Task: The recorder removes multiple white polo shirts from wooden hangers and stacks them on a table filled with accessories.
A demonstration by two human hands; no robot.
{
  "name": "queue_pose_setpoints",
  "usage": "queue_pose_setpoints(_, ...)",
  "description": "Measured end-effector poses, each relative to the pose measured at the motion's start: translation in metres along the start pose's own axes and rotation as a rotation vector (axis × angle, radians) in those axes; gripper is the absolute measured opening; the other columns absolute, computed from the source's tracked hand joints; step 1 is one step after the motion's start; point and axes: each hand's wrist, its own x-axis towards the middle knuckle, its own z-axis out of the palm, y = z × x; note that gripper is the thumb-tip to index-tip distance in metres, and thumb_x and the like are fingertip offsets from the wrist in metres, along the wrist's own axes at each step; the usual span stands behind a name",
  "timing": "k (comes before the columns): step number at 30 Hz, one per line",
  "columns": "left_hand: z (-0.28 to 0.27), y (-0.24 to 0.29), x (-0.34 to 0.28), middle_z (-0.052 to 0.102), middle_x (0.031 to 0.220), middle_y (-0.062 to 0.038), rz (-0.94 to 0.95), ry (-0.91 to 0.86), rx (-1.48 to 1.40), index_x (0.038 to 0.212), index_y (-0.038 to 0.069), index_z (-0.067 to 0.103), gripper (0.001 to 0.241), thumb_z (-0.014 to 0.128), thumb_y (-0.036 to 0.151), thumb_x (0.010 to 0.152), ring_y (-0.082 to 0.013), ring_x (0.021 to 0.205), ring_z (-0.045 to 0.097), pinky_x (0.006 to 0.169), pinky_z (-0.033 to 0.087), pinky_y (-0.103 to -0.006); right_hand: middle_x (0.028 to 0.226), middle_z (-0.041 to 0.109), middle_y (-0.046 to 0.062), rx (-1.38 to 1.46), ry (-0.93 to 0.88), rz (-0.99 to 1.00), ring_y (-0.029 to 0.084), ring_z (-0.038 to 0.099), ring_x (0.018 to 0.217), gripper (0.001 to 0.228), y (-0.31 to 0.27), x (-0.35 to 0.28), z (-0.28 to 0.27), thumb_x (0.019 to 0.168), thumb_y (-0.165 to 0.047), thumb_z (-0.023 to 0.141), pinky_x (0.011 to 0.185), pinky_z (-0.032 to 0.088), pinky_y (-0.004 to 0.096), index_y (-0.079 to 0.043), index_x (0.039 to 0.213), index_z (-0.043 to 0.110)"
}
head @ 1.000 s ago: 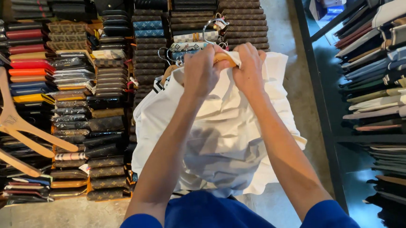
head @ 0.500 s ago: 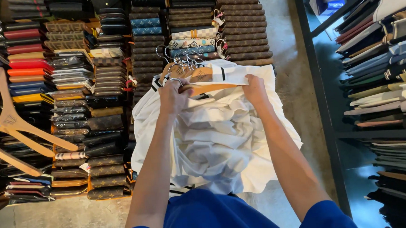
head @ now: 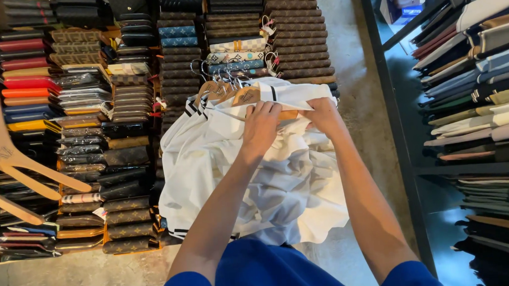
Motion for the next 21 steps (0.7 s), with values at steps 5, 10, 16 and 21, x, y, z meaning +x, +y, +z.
queue_pose_setpoints(5,0.018,-0.002,-0.005,0.060,0.098,0.001,0.000,-0.043,0.009,0.115,0.020,0.057,0.035,0.076,0.026,0.087,-0.0211,0.100,0.059,0.090,0.047,-0.0398,0.103,0.072,0.018,0.312,-0.084,0.042,0.024,0.076,0.081,0.035,0.005,-0.017,-0.013,0.091,-0.008,0.072,0.066,0.066,0.032,0.007,0.123,0.068)
queue_pose_setpoints(10,0.009,-0.007,-0.008,0.056,0.099,0.001,0.003,-0.057,-0.090,0.117,0.018,0.055,0.034,0.072,0.029,0.090,-0.0229,0.100,0.056,0.087,0.051,-0.0423,0.101,0.074,0.017,0.627,-0.137,0.042,0.024,0.078,0.078,0.037,0.053,-0.001,-0.009,0.091,-0.007,0.075,0.061,0.069,0.030,0.008,0.124,0.066)
queue_pose_setpoints(16,0.000,-0.008,-0.006,0.056,0.101,-0.003,0.020,-0.068,-0.127,0.120,0.017,0.057,0.032,0.070,0.027,0.092,-0.0259,0.102,0.055,0.090,0.047,-0.0429,0.110,0.073,0.023,0.978,-0.219,-0.018,0.032,0.077,0.089,0.039,0.112,0.022,0.010,0.093,-0.007,0.070,0.070,0.069,0.047,0.005,0.130,0.064)
queue_pose_setpoints(21,-0.026,0.002,0.024,0.062,0.104,-0.007,0.082,-0.008,-0.372,0.128,0.016,0.059,0.033,0.069,0.027,0.097,-0.0311,0.103,0.064,0.089,0.051,-0.0439,0.113,0.070,0.015,0.419,0.002,-0.072,0.021,0.071,0.071,0.044,0.049,-0.006,0.031,0.092,-0.004,0.074,0.053,0.066,0.031,0.001,0.133,0.058)
